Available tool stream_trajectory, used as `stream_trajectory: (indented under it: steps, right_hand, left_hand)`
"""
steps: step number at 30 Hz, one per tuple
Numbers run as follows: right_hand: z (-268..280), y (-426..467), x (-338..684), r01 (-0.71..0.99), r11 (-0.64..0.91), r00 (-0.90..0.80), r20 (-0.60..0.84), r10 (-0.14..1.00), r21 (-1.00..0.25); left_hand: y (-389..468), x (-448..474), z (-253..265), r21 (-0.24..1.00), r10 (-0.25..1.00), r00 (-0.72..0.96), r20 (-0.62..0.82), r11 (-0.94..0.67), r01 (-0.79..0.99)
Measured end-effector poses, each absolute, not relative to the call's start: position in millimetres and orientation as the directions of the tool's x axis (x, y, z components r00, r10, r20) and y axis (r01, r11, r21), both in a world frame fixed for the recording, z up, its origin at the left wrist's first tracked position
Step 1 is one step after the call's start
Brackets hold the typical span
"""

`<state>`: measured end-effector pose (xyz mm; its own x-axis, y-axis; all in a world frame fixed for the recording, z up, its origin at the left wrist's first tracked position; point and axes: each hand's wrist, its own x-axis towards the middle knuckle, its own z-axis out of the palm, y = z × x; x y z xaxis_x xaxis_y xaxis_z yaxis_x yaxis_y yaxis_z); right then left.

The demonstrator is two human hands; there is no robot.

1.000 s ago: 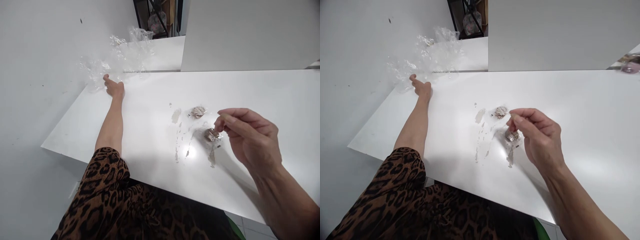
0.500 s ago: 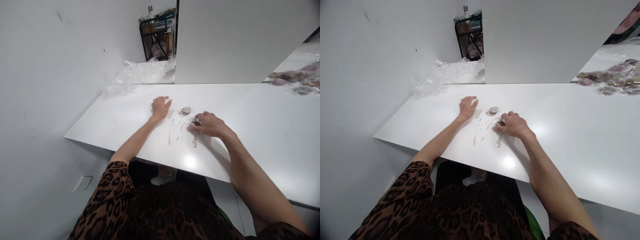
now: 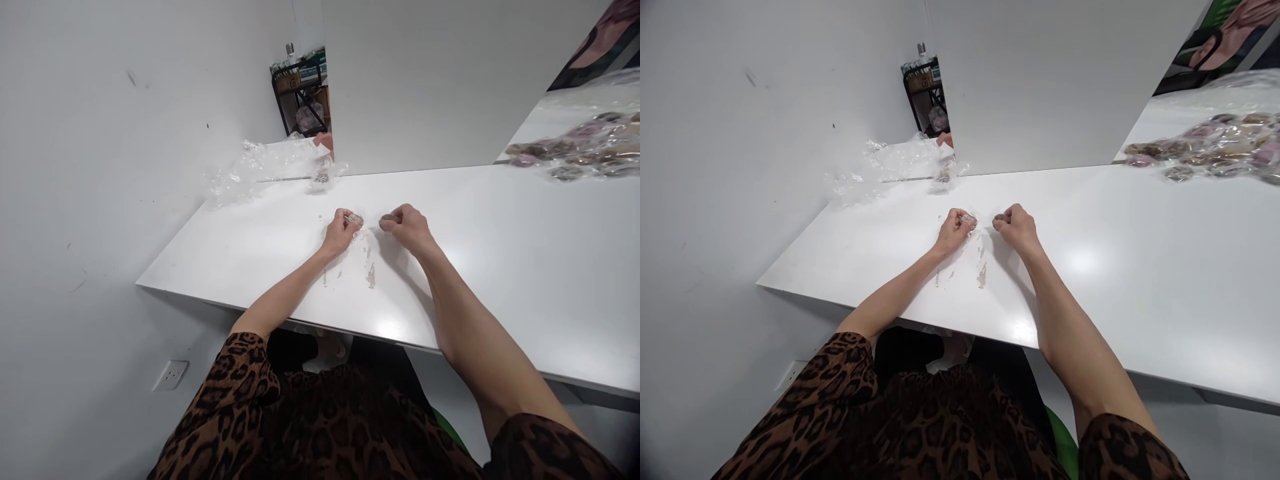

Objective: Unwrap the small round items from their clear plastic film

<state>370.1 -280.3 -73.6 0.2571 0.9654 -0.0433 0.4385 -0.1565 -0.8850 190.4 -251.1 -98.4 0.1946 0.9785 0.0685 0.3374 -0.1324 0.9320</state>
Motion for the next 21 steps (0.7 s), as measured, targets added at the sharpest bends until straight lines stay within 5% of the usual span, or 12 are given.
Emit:
stream_trajectory:
  steps: [3, 6, 10, 17, 21]
  right_hand:
    - [-79, -277, 359, 0.025, -0.132, 0.212, -0.124, 0.969, -0.991]
    - [-81, -281, 345, -0.212, -0.158, -0.01, -0.16, 0.987, -0.964]
    - [-81, -288, 334, -0.24, -0.164, -0.091, -0.146, 0.985, -0.957]
    - [-87, -299, 360, -0.391, -0.212, 0.123, -0.278, 0.953, -0.896]
    - [-95, -292, 441, -0.252, -0.282, 0.371, -0.361, 0.856, -0.926]
  left_hand:
    - [-258, 196, -98, 1.0, 0.976, 0.217, -0.001, 0.001, 0.002]
    - [-261, 200, -99, 0.998, 0.982, 0.187, 0.002, 0.009, -0.061]
    - [-263, 195, -98, 0.999, 0.981, 0.195, 0.002, -0.009, 0.034]
    - [-259, 183, -97, 0.998, 0.926, 0.377, 0.029, -0.006, -0.063]
    - [-250, 178, -107, 0.993, 0.913, 0.403, 0.07, -0.1, 0.055]
